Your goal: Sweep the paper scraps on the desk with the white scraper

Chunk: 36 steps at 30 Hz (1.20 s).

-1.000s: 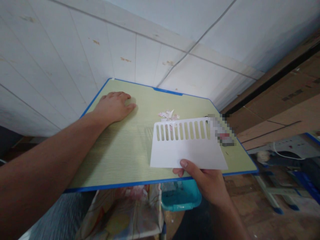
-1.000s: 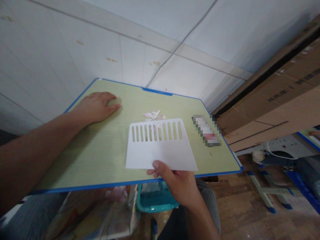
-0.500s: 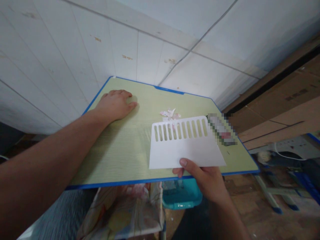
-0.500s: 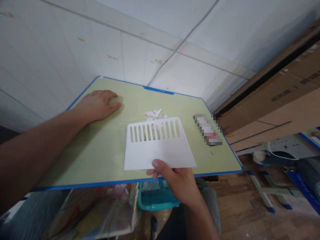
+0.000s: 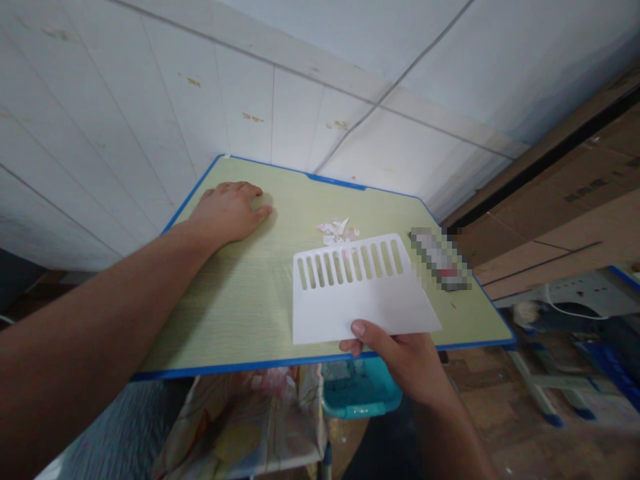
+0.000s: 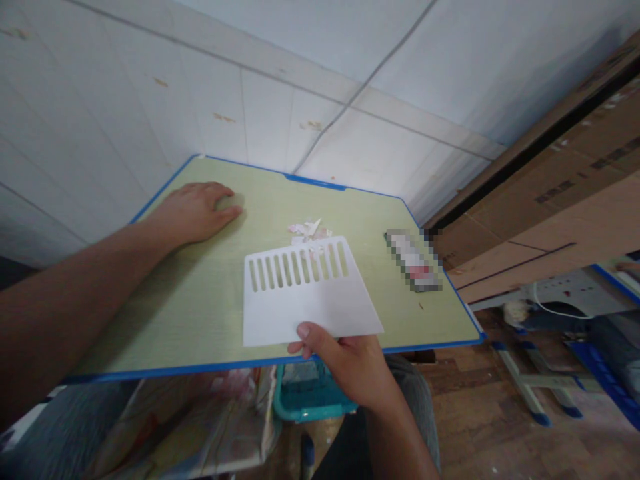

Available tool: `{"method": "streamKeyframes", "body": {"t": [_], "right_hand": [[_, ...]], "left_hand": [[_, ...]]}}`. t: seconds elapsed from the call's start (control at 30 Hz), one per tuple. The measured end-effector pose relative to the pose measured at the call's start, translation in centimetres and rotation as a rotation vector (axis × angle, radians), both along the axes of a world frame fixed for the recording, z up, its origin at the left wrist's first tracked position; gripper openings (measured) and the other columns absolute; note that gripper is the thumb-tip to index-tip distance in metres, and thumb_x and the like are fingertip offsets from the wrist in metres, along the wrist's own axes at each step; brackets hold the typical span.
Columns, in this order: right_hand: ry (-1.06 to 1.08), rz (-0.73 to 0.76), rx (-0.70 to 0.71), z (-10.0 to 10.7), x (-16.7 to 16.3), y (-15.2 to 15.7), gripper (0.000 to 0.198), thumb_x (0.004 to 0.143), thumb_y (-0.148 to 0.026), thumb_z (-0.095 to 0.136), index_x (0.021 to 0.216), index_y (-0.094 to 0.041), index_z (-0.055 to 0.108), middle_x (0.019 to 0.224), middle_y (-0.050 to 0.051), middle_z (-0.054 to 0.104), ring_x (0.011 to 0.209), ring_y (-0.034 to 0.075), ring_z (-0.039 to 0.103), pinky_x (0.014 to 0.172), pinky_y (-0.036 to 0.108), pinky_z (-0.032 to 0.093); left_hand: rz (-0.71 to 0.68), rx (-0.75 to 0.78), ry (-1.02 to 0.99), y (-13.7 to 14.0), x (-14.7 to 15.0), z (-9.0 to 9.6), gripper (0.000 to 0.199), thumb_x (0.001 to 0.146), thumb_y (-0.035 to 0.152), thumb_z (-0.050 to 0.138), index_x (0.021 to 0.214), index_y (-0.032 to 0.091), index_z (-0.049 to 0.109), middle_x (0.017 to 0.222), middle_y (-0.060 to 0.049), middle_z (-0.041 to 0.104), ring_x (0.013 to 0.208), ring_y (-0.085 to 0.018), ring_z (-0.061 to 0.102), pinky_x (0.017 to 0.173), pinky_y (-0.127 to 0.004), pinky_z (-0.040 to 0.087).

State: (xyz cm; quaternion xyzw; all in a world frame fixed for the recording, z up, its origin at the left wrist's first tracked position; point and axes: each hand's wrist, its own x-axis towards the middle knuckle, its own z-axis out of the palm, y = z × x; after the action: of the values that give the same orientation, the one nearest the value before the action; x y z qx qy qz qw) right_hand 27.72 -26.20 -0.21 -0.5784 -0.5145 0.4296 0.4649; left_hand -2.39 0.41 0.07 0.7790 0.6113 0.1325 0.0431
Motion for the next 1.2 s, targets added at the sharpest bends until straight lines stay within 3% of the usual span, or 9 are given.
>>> {"method": "streamKeyframes", "body": {"t": [0.17,0.33,0.43,0.53,0.6,0.67,0.83,1.2], "right_hand": [[0.011,0.018,-0.041,0.8,-0.1,-0.4,0.043,0.101,-0.058,0.096,0.074,-0.028,0.083,0.074,0.006,0.087,0.074,0.031,0.087,0.083,0.045,0.076],[0.041,0.023,-0.068,1.0,-0.2,-0.6,0.031,0.096,-0.054,0.099,0.081,-0.029,0.088,0.075,0.004,0.089,0.073,0.031,0.087,0.080,0.044,0.075],[0.025,-0.011,-0.027,0.7,0.0,-0.2,0.037,0.098,-0.052,0.096,0.072,-0.028,0.085,0.070,0.006,0.086,0.068,0.030,0.084,0.076,0.043,0.074],[-0.013,-0.146,0.107,0.0,1.2,0.8,0.041,0.100,-0.051,0.092,0.069,-0.025,0.081,0.067,0.007,0.083,0.062,0.027,0.079,0.071,0.041,0.071],[-0.030,-0.327,0.191,-0.6,2.4,1.6,0.036,0.100,-0.052,0.091,0.079,-0.024,0.083,0.072,0.007,0.085,0.060,0.027,0.077,0.066,0.041,0.069],[-0.054,-0.413,0.229,-1.2,3.7,2.2,0.032,0.100,-0.054,0.092,0.089,-0.025,0.084,0.076,0.007,0.086,0.062,0.028,0.077,0.063,0.041,0.067],[-0.087,-0.362,0.183,-1.5,4.9,2.4,0.028,0.101,-0.049,0.092,0.087,-0.026,0.084,0.079,0.007,0.088,0.065,0.028,0.077,0.067,0.042,0.067],[-0.180,-0.354,0.172,-0.1,2.4,1.7,0.039,0.110,-0.048,0.084,0.077,-0.027,0.083,0.080,0.006,0.088,0.076,0.028,0.080,0.086,0.042,0.067]], "left_hand": [[0.005,-0.003,0.013,0.0,0.1,0.1,0.084,0.112,0.074,0.040,0.170,0.020,0.069,0.183,-0.018,0.064,0.172,-0.044,0.054,0.140,-0.053,0.040],[0.006,-0.014,0.030,-0.1,0.2,0.3,0.081,0.113,0.066,0.040,0.171,0.017,0.068,0.184,-0.020,0.063,0.172,-0.044,0.053,0.140,-0.056,0.040],[0.004,-0.008,0.019,-0.2,0.2,0.3,0.080,0.113,0.065,0.041,0.171,0.018,0.069,0.184,-0.020,0.063,0.172,-0.045,0.054,0.140,-0.057,0.041],[0.008,-0.005,0.008,-0.3,0.1,0.2,0.080,0.112,0.067,0.042,0.171,0.019,0.069,0.184,-0.019,0.064,0.173,-0.044,0.053,0.140,-0.055,0.041],[0.004,-0.003,0.000,-0.3,0.1,0.3,0.081,0.112,0.067,0.042,0.171,0.017,0.068,0.183,-0.019,0.064,0.173,-0.044,0.053,0.141,-0.056,0.040],[0.001,-0.005,-0.004,-0.3,0.1,0.3,0.081,0.112,0.066,0.043,0.171,0.016,0.069,0.183,-0.020,0.064,0.173,-0.045,0.053,0.142,-0.058,0.040],[0.008,0.000,-0.004,0.1,0.0,0.0,0.082,0.111,0.069,0.042,0.171,0.020,0.070,0.184,-0.018,0.064,0.173,-0.045,0.053,0.142,-0.057,0.040],[-0.004,0.026,-0.028,0.5,-0.3,-0.4,0.080,0.110,0.070,0.044,0.170,0.025,0.072,0.181,-0.016,0.067,0.172,-0.046,0.055,0.141,-0.061,0.042]]}}
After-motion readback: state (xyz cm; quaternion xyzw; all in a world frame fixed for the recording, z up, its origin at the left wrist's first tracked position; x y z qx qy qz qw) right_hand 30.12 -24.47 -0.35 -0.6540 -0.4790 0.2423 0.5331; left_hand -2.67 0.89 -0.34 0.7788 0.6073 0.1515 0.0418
